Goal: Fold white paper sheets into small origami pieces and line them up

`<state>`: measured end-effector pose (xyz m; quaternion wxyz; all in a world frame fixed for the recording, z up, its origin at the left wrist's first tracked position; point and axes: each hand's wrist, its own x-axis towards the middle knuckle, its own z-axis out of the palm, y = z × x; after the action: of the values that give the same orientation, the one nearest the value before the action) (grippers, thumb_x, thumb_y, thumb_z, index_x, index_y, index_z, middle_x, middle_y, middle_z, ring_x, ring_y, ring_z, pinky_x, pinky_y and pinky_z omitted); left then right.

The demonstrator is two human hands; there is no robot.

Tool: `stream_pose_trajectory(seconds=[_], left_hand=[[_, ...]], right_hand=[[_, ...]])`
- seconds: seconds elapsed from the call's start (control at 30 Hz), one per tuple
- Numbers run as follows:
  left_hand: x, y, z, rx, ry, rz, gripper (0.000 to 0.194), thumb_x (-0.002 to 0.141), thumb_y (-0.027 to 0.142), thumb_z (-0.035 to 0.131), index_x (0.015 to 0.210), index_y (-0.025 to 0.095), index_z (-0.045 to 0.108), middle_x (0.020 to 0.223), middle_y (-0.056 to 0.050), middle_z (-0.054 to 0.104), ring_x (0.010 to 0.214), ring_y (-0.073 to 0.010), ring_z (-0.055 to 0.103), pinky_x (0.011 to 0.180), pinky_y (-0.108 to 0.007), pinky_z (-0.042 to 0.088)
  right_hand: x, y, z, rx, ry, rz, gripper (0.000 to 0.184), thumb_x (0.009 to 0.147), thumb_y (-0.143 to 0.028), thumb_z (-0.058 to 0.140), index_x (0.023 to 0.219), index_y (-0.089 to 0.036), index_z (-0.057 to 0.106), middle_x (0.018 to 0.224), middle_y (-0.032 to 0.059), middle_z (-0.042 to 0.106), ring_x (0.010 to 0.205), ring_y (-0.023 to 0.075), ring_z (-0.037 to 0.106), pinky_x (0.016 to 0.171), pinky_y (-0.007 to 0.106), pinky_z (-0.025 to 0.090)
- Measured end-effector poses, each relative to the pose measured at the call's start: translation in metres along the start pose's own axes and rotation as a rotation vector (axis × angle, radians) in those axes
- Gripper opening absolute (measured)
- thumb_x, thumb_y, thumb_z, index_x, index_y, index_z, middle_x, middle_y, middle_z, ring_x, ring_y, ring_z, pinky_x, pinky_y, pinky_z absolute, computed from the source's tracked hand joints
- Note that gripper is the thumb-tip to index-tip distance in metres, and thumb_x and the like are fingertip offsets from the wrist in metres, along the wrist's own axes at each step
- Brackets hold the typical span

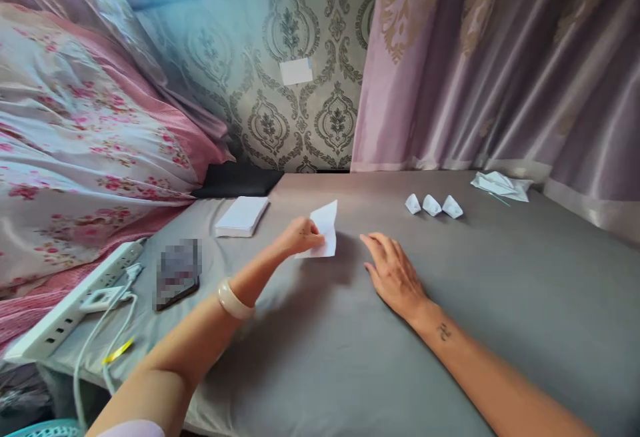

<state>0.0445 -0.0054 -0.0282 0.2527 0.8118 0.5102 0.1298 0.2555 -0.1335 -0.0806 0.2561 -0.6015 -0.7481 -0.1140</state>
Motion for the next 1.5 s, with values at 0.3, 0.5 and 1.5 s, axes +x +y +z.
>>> stream_pose_trajectory(seconds=[0.3,0.5,1.5], left_hand=[[-0.007,0.056,0.068,0.034,-0.042,0.156,0.017,0.072,0.021,0.051,0.07,0.014,0.067,0.063,-0.006,0.061,0.062,-0.0163,0.055,0.059,-0.027,0.04],[-0.017,0.02,0.055,-0.05,-0.103,0.518,0.057,0.064,0.004,0.042,0.117,0.016,0.058,0.124,-0.012,0.059,0.109,-0.0219,0.057,0.094,-0.035,0.046],[-0.03,0.027,0.07,-0.057,0.015,0.434,0.021,0.088,0.037,0.054,0.085,0.026,0.071,0.095,-0.006,0.07,0.092,-0.022,0.062,0.072,-0.032,0.052]], right_hand=[[-0.004,0.008,-0.013,0.023,-0.188,-0.118,0.041,0.08,0.003,0.04,0.108,-0.015,0.065,0.11,0.0114,0.068,0.105,0.022,0.059,0.102,0.042,0.038],[-0.013,0.023,-0.005,0.126,-0.242,-0.02,0.057,0.074,0.004,0.038,0.124,-0.016,0.06,0.132,0.0112,0.058,0.122,0.0228,0.052,0.1,0.042,0.046],[-0.01,0.035,-0.032,0.404,-0.384,0.122,0.025,0.091,-0.022,0.048,0.101,-0.028,0.07,0.119,-0.0002,0.066,0.108,0.0194,0.059,0.094,0.036,0.046]])
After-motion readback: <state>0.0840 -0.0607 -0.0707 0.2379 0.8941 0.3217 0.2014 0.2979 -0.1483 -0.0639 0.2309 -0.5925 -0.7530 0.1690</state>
